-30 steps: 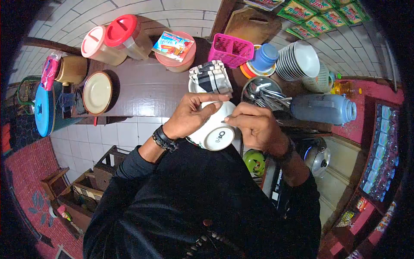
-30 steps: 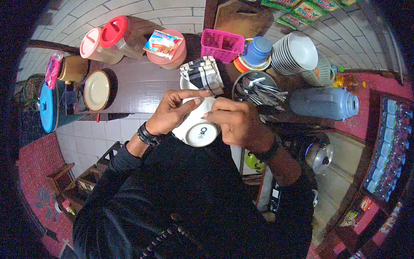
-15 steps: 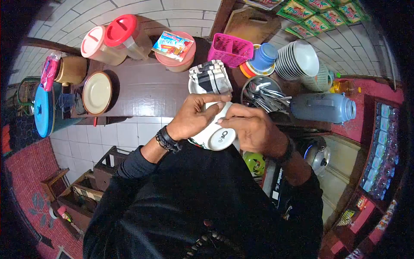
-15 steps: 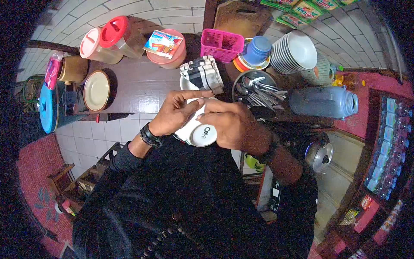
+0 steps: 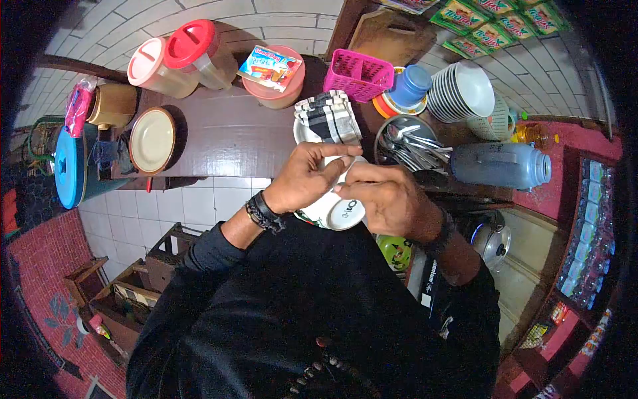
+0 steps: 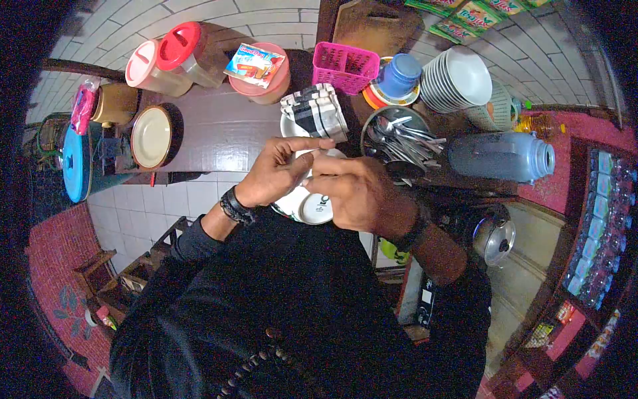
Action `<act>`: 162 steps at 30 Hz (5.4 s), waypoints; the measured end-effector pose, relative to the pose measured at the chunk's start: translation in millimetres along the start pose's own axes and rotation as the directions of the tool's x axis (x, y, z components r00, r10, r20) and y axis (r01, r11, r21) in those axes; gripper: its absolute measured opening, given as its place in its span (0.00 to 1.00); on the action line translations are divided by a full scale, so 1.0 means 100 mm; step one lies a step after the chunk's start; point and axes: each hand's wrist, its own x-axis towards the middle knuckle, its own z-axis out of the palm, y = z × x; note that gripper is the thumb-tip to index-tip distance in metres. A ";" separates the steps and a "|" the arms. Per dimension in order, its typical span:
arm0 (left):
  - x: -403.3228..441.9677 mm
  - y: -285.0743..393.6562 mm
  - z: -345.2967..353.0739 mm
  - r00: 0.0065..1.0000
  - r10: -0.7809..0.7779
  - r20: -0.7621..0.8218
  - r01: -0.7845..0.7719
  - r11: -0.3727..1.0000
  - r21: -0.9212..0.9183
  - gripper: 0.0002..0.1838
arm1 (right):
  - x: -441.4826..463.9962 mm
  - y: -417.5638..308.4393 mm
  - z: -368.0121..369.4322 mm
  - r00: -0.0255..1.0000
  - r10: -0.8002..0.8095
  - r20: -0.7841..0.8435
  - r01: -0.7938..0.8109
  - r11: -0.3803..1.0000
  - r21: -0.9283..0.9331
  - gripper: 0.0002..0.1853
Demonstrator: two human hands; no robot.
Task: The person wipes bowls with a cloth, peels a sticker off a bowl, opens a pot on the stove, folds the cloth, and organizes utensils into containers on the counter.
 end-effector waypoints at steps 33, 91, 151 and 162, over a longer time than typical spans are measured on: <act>-0.18 -0.04 -0.20 0.929 0.170 -0.328 -0.273 0.914 -0.299 0.21 | -0.25 0.47 0.08 0.783 0.613 -0.104 -0.207 0.415 0.886 0.08; -0.35 0.07 -0.67 0.810 0.056 -0.584 -0.143 0.984 -0.103 0.21 | 0.34 1.89 1.33 0.821 0.512 -0.252 -0.555 0.820 -0.142 0.29; -0.01 0.58 -0.55 0.758 0.219 -0.615 -0.404 0.898 -0.178 0.21 | 0.49 0.75 1.10 0.588 0.680 -0.439 0.355 0.271 0.895 0.27; 0.03 0.50 -0.48 0.764 0.291 -0.576 -0.425 0.898 -0.111 0.19 | 0.17 0.45 0.56 0.775 0.507 -0.376 0.407 0.054 0.912 0.23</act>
